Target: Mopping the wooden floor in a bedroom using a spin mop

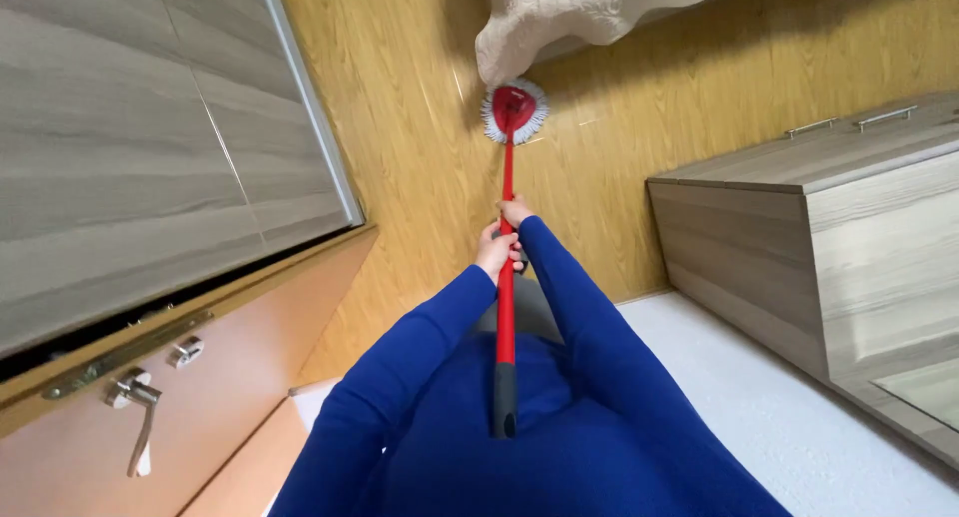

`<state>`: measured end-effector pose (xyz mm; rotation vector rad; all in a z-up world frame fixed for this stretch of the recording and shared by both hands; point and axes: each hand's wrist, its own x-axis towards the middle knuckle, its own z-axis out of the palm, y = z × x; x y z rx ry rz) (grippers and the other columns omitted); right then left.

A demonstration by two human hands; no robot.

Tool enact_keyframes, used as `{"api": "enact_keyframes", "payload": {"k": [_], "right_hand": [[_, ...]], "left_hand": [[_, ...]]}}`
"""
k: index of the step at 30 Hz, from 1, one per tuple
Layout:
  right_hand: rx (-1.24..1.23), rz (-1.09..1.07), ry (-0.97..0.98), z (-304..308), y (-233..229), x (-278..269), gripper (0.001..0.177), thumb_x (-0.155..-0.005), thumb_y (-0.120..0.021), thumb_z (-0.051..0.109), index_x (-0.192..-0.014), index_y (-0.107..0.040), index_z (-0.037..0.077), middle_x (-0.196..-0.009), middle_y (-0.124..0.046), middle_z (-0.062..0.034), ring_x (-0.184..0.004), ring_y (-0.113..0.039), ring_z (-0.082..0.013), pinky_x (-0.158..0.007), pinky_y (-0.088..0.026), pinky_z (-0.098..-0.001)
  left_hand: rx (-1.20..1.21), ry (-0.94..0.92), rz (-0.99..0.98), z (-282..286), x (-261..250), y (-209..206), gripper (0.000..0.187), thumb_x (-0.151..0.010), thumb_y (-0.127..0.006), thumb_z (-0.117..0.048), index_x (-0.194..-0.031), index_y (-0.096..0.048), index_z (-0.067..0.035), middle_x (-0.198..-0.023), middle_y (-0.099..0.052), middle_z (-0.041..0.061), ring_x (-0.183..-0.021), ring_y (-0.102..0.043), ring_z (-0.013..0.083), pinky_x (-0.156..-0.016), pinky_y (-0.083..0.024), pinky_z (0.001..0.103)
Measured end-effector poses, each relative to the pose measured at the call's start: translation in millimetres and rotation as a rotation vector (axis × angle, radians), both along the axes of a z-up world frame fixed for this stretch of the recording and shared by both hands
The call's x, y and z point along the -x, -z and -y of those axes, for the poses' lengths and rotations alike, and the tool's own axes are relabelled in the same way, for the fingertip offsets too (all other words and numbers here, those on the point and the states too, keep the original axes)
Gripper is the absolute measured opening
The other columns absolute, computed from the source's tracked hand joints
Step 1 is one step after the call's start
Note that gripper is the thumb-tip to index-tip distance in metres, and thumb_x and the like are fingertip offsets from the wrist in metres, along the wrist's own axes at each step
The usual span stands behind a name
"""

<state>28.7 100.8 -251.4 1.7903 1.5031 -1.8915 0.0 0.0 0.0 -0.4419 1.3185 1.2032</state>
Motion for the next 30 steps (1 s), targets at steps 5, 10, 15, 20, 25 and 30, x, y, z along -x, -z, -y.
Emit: {"api": "enact_keyframes", "payload": {"k": [5, 10, 15, 20, 25, 30], "right_hand": [[0.015, 0.023, -0.129, 28.6, -10.1, 10.5, 0.094, -0.07, -0.091, 0.024, -0.15, -0.045, 0.007, -0.127, -0.066, -0.0204, -0.111, -0.07, -0.0357, -0.092, -0.059, -0.0462], [-0.017, -0.033, -0.164, 38.6, 2.4, 22.8, 0.08, -0.067, -0.078, 0.009, -0.142, -0.05, 0.001, -0.096, -0.071, -0.0207, -0.088, -0.075, -0.0366, -0.076, -0.059, -0.045], [-0.006, 0.081, -0.38, 24.7, -24.0, 34.4, 0.095, -0.066, -0.085, 0.018, -0.151, -0.042, 0.009, -0.127, -0.065, -0.0231, -0.116, -0.068, -0.0396, -0.093, -0.057, -0.0482], [-0.031, 0.071, -0.407, 12.6, -3.1, 36.2, 0.094, -0.066, -0.084, 0.014, -0.151, -0.044, 0.007, -0.122, -0.068, -0.0235, -0.114, -0.07, -0.0392, -0.095, -0.055, -0.0493], [-0.009, 0.013, -0.353, -4.3, 12.3, 41.4, 0.098, -0.071, -0.085, 0.01, -0.156, -0.037, 0.006, -0.139, -0.059, -0.0272, -0.125, -0.063, -0.0434, -0.102, -0.052, -0.0494], [-0.003, -0.032, -0.285, -20.3, 34.6, 61.9, 0.104, -0.072, -0.089, 0.01, -0.159, -0.032, 0.003, -0.146, -0.054, -0.0264, -0.136, -0.054, -0.043, -0.11, -0.047, -0.0498]], "left_hand": [[0.011, -0.128, 0.032, 20.6, 1.3, -20.2, 0.069, -0.099, -0.056, -0.008, -0.156, -0.018, -0.014, -0.076, -0.051, 0.009, -0.051, -0.049, 0.0116, -0.037, -0.042, 0.026], [0.018, -0.239, 0.057, 34.2, 6.3, -12.7, 0.071, -0.099, -0.06, -0.009, -0.157, -0.02, -0.017, -0.077, -0.053, 0.01, -0.049, -0.051, 0.0123, -0.035, -0.043, 0.028], [0.007, -0.339, 0.089, 29.2, 9.0, -14.4, 0.07, -0.1, -0.06, -0.009, -0.157, -0.021, -0.017, -0.076, -0.052, 0.01, -0.048, -0.05, 0.0116, -0.036, -0.04, 0.027], [-0.009, -0.415, 0.103, 18.9, 6.2, -13.6, 0.071, -0.099, -0.062, -0.009, -0.157, -0.023, -0.018, -0.075, -0.053, 0.01, -0.047, -0.05, 0.0118, -0.036, -0.04, 0.027], [-0.072, -0.363, 0.082, 2.1, 14.6, -15.5, 0.076, -0.1, -0.062, -0.01, -0.16, -0.015, -0.021, -0.075, -0.048, 0.006, -0.047, -0.048, 0.0102, -0.034, -0.041, 0.027], [-0.087, -0.236, 0.035, -10.8, 36.8, -8.1, 0.075, -0.101, -0.059, -0.011, -0.16, -0.015, -0.024, -0.072, -0.049, 0.004, -0.045, -0.048, 0.0108, -0.033, -0.041, 0.028]]}}
